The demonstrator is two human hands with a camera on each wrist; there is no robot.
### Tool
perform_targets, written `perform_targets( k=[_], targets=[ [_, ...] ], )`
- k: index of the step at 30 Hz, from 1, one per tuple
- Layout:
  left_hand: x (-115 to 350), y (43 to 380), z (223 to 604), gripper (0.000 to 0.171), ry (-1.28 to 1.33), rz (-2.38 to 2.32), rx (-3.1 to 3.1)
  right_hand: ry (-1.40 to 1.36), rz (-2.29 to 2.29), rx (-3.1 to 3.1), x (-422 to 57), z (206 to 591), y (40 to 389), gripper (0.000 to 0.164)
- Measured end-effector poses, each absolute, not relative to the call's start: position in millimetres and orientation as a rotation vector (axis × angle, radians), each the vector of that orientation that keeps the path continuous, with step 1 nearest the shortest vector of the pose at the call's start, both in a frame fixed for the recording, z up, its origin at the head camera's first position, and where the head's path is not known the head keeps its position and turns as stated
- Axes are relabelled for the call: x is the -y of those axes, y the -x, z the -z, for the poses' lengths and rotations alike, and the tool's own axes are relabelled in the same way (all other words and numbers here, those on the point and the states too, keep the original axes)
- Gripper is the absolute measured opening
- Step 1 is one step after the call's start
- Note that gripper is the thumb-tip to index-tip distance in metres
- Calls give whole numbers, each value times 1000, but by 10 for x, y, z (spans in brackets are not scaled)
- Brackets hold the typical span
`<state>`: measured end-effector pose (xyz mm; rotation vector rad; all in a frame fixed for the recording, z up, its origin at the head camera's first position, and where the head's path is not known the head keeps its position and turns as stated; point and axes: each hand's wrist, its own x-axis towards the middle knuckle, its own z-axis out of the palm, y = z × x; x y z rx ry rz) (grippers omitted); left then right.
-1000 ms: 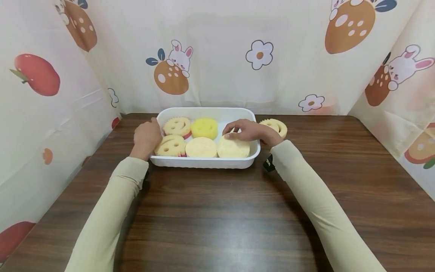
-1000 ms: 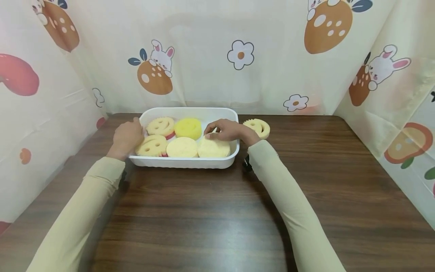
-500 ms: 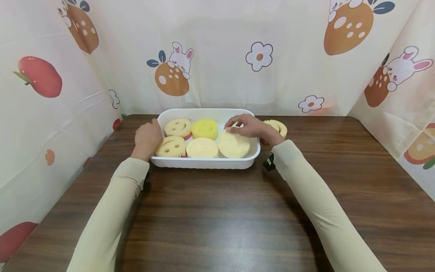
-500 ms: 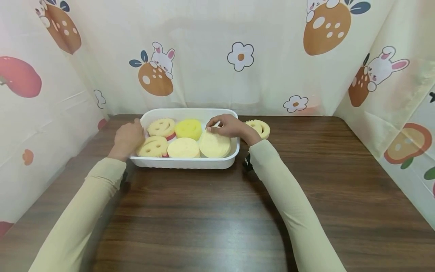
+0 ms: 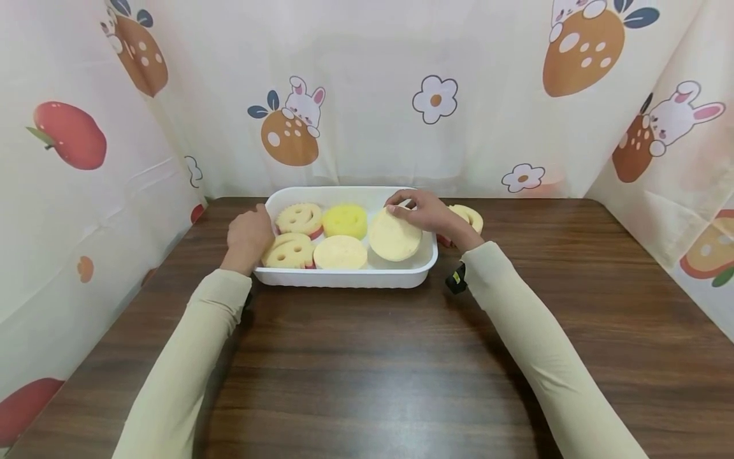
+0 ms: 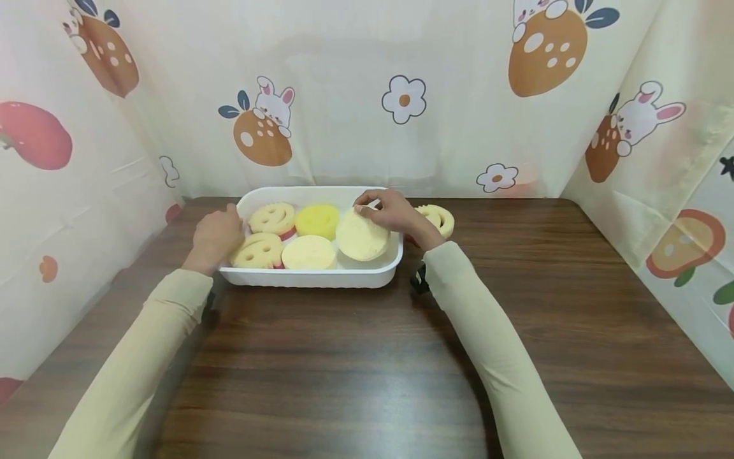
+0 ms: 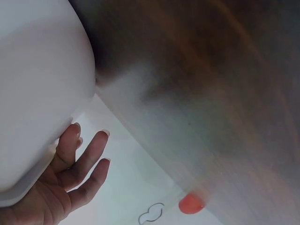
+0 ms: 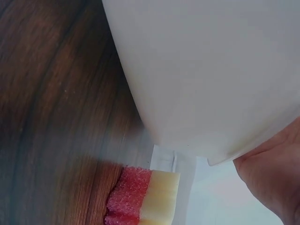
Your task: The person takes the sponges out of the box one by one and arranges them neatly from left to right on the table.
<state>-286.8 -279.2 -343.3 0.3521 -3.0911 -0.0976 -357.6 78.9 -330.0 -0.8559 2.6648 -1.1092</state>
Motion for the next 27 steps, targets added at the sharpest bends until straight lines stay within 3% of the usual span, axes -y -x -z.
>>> perform_targets(
  k=[27],
  targets=[
    [2792, 2887, 3422, 55, -329, 36, 3080, 438, 1498, -2634, -921, 3204, 3536, 42]
  ],
)
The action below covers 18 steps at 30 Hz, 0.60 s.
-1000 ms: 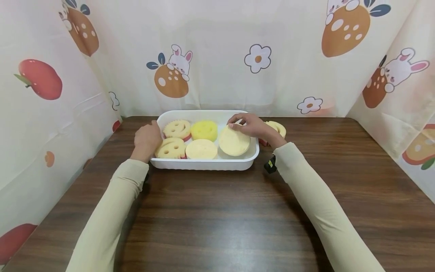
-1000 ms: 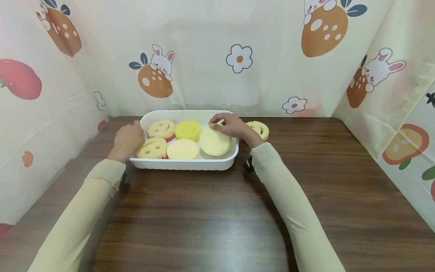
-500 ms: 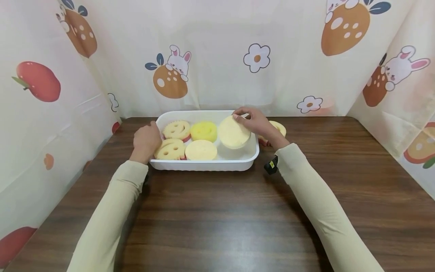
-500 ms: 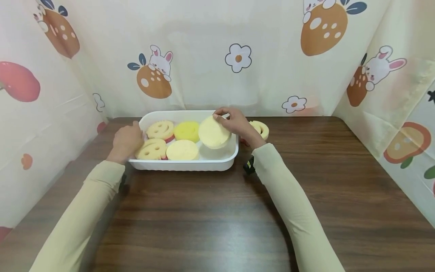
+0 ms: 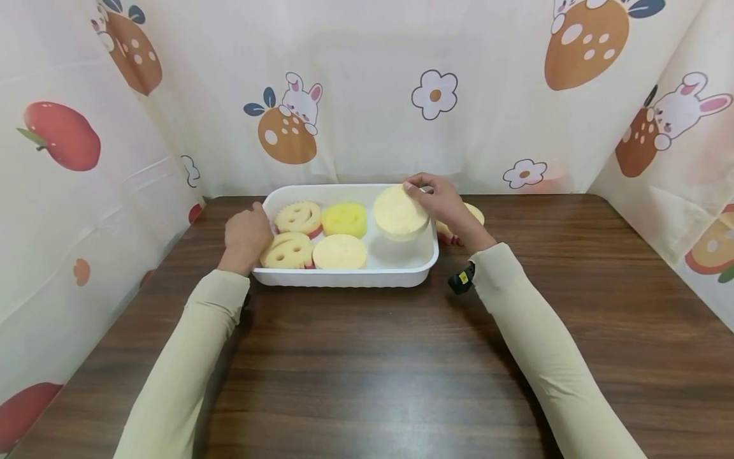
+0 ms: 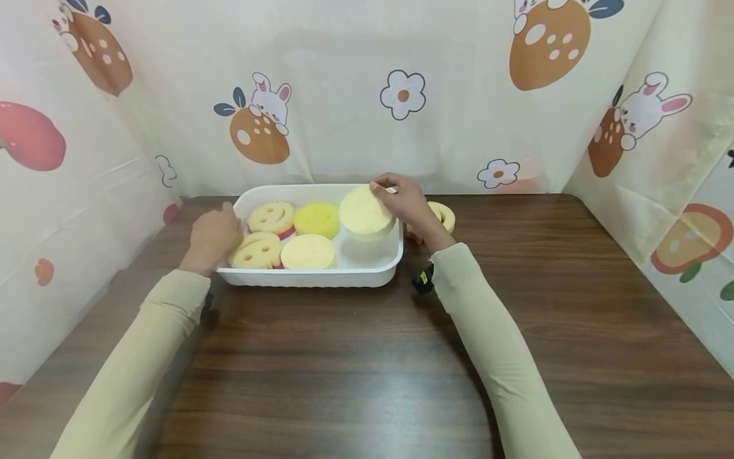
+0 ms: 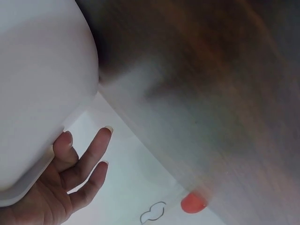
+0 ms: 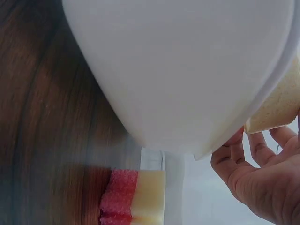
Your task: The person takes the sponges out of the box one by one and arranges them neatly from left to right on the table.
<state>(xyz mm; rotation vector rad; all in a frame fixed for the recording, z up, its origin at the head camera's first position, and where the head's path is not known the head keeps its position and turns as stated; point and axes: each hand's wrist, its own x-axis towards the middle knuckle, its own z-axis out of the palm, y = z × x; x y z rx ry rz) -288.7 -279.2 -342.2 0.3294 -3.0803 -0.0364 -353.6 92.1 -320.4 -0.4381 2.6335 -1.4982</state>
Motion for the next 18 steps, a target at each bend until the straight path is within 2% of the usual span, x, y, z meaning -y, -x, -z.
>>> perform_targets(
  k=[18],
  targets=[
    [2802, 2878, 3424, 55, -330, 36, 3074, 387, 1650, -2546, -1115, 3231, 3551, 49]
  ],
)
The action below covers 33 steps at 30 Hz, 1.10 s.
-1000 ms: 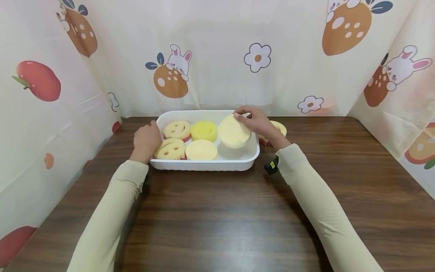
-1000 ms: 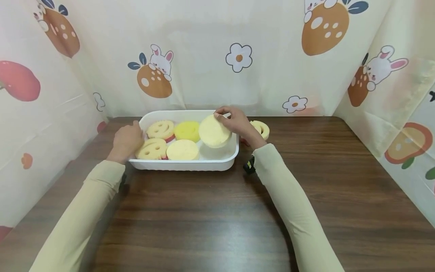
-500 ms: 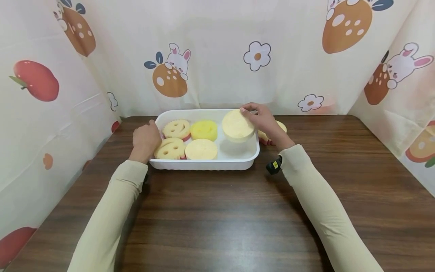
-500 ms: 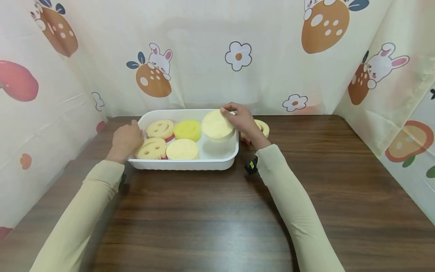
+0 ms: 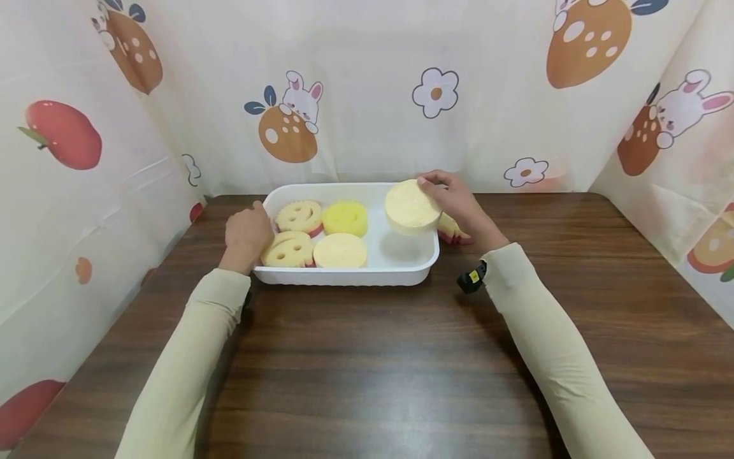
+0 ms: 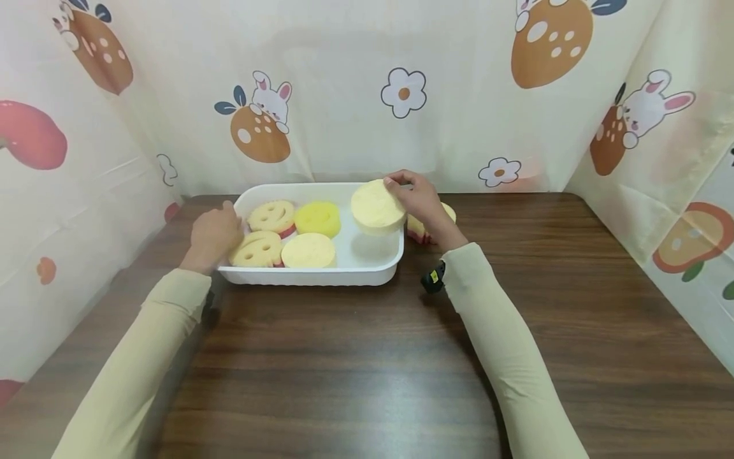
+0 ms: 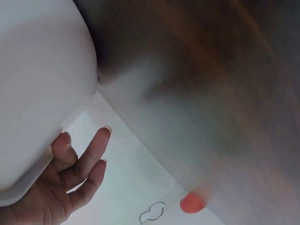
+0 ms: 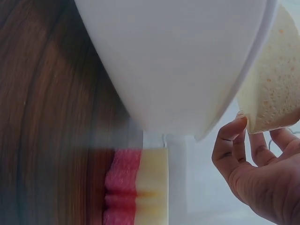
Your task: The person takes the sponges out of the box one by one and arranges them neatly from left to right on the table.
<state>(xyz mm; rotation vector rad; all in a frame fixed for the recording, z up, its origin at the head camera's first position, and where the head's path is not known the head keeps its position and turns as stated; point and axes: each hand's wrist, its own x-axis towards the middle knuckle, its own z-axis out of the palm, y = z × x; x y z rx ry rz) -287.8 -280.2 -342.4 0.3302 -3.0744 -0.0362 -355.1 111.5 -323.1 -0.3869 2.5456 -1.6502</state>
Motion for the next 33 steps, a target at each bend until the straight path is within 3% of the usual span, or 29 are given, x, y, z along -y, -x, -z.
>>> perform_targets(
  k=[12, 20, 33],
  targets=[
    [2840, 2897, 3459, 53, -330, 40, 3033, 191, 1736, -2600, -1411, 3213, 3601, 47],
    [2816, 2889, 3457, 54, -320, 26, 3056, 11, 1765, -2606, -1666, 3278, 3594, 58],
    [2839, 2903, 3470, 56, -313, 18, 3053, 9, 1810, -2626, -1963, 3262, 3556, 63]
  ],
)
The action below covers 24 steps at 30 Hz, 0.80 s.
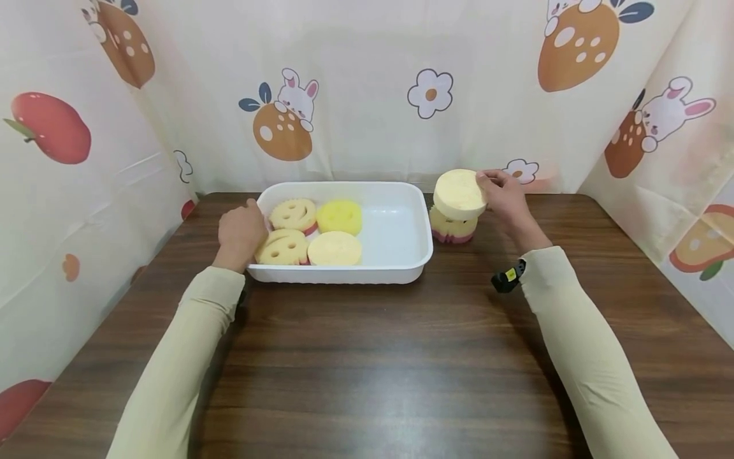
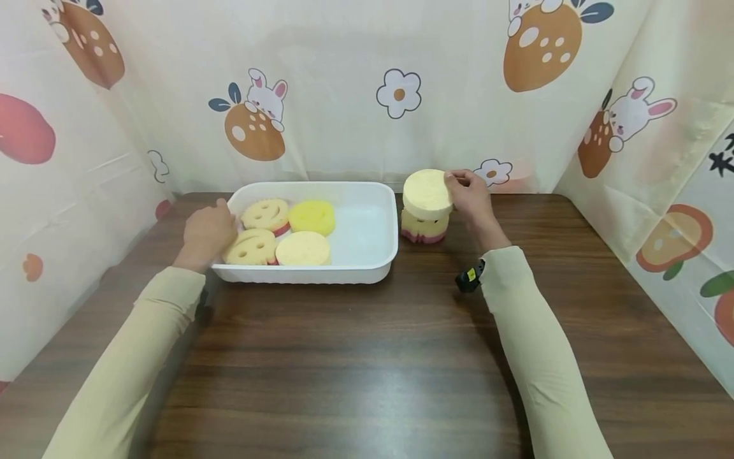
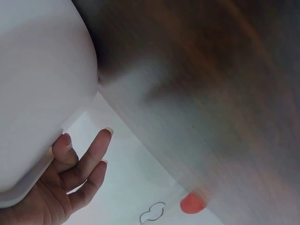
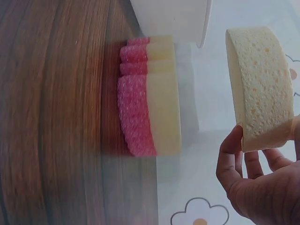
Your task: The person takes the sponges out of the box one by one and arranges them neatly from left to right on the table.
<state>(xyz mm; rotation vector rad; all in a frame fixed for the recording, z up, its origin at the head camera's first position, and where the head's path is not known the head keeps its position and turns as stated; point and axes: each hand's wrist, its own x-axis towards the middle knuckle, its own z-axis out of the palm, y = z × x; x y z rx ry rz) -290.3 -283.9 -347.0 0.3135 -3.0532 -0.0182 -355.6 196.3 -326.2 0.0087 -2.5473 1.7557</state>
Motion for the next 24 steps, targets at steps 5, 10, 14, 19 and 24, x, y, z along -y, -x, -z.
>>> perform_targets(
  k=[5, 10, 14, 19, 24],
  targets=[
    [2833, 2903, 3476, 55, -325, 29, 3053, 10, -1772, 2532, -2052, 3294, 3546, 63],
    [2838, 2901, 3480, 55, -319, 25, 3046, 15, -1803, 2489, -2119, 3327, 3565, 60],
    [2835, 2897, 3478, 53, -322, 29, 3046, 19, -1812, 2474, -2179, 3355, 3579, 61],
    [2822, 2901, 3479, 53, -315, 40, 3059, 52, -1785, 2496, -2264, 3378, 3558, 63],
    [2832, 2918, 3488, 54, -318, 24, 3050, 66, -1772, 2514, -2328, 3389, 3552, 65]
  ],
)
